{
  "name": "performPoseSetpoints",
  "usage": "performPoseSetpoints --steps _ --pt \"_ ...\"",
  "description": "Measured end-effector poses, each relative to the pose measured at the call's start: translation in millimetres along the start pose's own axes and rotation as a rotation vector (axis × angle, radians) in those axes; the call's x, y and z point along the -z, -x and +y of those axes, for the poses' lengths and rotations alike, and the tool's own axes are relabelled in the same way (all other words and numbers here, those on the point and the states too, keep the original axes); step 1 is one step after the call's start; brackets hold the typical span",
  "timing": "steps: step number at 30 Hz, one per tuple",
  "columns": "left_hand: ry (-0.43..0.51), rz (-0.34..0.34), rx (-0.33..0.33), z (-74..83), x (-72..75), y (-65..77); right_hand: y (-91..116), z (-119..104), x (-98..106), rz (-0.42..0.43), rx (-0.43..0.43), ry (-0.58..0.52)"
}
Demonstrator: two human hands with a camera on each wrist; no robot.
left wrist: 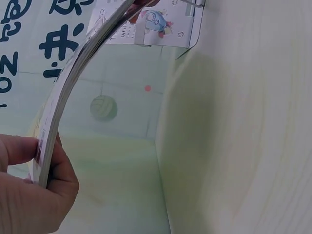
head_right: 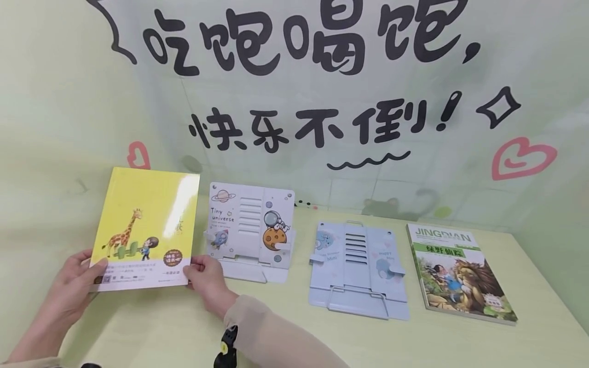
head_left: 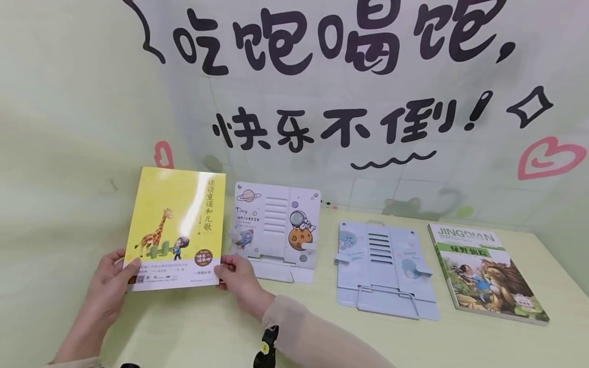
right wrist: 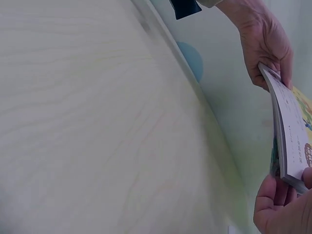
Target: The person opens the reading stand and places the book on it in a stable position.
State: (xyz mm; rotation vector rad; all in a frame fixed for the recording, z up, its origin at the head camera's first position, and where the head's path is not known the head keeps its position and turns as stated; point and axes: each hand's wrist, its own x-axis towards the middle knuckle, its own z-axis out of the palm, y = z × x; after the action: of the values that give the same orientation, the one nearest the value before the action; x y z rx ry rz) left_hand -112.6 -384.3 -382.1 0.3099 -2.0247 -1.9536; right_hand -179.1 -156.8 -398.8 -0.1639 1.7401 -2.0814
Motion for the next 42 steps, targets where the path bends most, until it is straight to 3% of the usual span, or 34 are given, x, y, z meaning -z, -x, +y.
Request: performPoseSetpoints --steps 3,10,16,20,25,31,39,42 --pt "0.047 -0.023 -0.024 3.5 -1.8 1.7 -2 -10 5 -0.004 0.055 0.025" --pt "0.053 -0.105 -0.069 9.0 -13.8 1.6 -10 -40 26 0.025 0.125 0.063" --pt "0.062 -0.161 -0.133 11.4 -36.4 -2.9 -13 -67 52 0.051 0.215 0.062" --pt "0.049 -0.184 -0.133 15.8 -54.5 -8.8 -14 -80 69 0.08 0.25 0.083" --pt "-0.066 -0.19 -0.128 23.0 -77.9 -18.5 -15 -90 89 0.119 0.281 0.086" --pt "-0.226 -0.133 -0.168 31.4 -105.9 -34.6 -17 -101 114 0.198 0.334 0.11" --pt "-0.327 -0.127 -0.339 34.5 -137.7 -62.3 -22 -111 143 0.296 0.402 0.101" --pt "-0.374 -0.132 -0.368 33.5 -146.8 -71.0 -24 -112 152 0.324 0.405 0.095"
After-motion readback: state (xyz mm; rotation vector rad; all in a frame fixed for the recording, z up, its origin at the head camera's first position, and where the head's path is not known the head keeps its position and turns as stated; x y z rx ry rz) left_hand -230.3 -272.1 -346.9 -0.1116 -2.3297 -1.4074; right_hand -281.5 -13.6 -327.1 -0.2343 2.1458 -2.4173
